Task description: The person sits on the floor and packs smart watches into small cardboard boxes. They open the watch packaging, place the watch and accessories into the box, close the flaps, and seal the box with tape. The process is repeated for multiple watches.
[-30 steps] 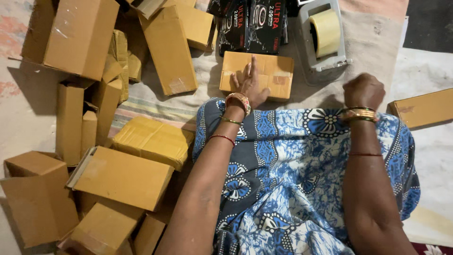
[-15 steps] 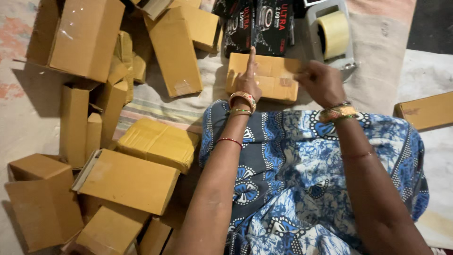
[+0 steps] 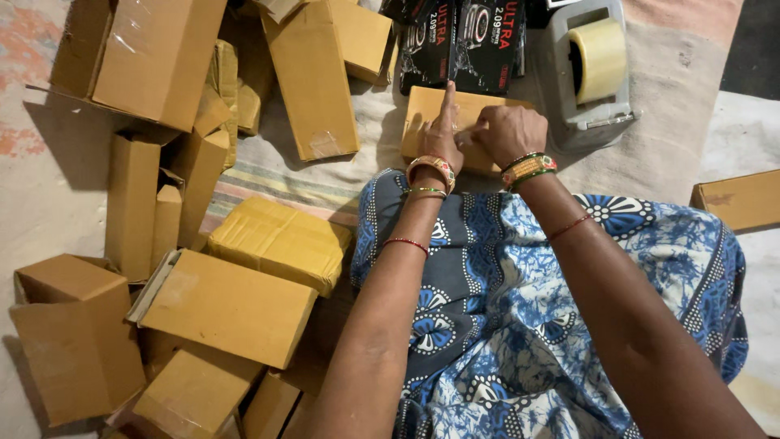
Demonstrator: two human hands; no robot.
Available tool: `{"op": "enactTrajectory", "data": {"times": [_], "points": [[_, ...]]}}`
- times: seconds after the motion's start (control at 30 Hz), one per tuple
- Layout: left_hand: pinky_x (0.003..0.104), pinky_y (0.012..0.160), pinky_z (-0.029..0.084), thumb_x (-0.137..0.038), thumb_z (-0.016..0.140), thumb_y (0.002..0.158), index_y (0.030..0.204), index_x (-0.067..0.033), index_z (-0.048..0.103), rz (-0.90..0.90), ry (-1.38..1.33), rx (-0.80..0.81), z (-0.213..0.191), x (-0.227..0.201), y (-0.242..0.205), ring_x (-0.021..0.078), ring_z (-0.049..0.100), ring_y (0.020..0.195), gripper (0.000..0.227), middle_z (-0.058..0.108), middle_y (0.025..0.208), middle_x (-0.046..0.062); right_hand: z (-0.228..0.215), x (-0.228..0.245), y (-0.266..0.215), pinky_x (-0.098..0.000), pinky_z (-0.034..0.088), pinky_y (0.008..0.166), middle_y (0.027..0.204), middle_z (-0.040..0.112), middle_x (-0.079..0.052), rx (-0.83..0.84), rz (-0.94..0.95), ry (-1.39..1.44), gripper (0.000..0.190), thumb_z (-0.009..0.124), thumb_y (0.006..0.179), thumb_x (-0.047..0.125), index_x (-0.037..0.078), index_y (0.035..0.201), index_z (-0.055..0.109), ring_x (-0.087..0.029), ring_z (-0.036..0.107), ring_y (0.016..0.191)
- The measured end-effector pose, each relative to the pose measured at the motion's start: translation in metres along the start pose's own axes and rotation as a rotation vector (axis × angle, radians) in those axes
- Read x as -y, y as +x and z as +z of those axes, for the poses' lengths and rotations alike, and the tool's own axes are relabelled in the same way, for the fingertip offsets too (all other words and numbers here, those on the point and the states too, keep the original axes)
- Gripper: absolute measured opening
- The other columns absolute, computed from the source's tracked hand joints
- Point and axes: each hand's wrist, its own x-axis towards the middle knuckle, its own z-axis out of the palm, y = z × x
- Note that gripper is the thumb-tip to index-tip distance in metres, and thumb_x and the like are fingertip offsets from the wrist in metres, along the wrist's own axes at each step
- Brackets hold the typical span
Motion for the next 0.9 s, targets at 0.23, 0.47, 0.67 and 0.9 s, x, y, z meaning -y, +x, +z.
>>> {"op": "enactTrajectory", "data": {"times": [0.23, 0.47, 0.67, 0.9], "points": [[0.039, 0.109, 0.049, 0.013, 0.064, 0.076, 0.163, -0.025, 0.013, -0.063, -0.075, -0.027, -0.005, -0.001, -0.001, 0.0328, 0.06, 0.13, 0.108, 0.059, 0.146, 0.015, -0.031, -0.007, 0.005, -0.0449, 0.057, 0.061, 0.085, 0.072, -0.018, 0.037, 0.232, 0.001, 0.133, 0.094, 0.058, 0.067, -0.001, 0.149, 0.025, -0.036, 0.072, 0.074], [0.038, 0.108, 0.05, 0.014, 0.065, 0.069, 0.158, -0.022, 0.024, -0.053, -0.119, -0.16, -0.014, -0.007, -0.002, 0.0339, 0.058, 0.131, 0.105, 0.057, 0.146, 0.016, 0.007, -0.009, -0.035, -0.0475, 0.054, 0.089, 0.12, 0.065, -0.021, -0.29, 0.076, 0.038, 0.073, 0.084, 0.085, 0.043, 0.003, 0.134, 0.048, -0.038, 0.065, 0.108], [0.037, 0.098, 0.054, -0.004, 0.066, 0.081, 0.154, -0.0205, 0.033, -0.214, -0.104, -0.161, -0.021, -0.007, 0.0, 0.027, 0.067, 0.119, 0.082, 0.065, 0.14, 0.003, 0.064, 0.035, -0.058, -0.0498, 0.016, 0.129, 0.165, 0.037, -0.026, -0.235, -0.309, 0.121, 0.072, 0.048, 0.095, 0.024, -0.006, 0.159, 0.035, -0.037, 0.027, 0.158], [0.039, 0.098, 0.055, -0.014, 0.059, 0.095, 0.148, -0.0152, 0.043, -0.186, -0.126, -0.23, -0.005, 0.003, 0.004, 0.0289, 0.069, 0.119, 0.055, 0.07, 0.135, 0.008, 0.077, 0.037, -0.033, -0.0476, 0.0, 0.126, 0.169, 0.015, -0.023, -0.146, -0.302, -0.108, 0.08, 0.038, 0.1, 0.046, -0.003, 0.16, 0.021, -0.034, 0.005, 0.158]]}}
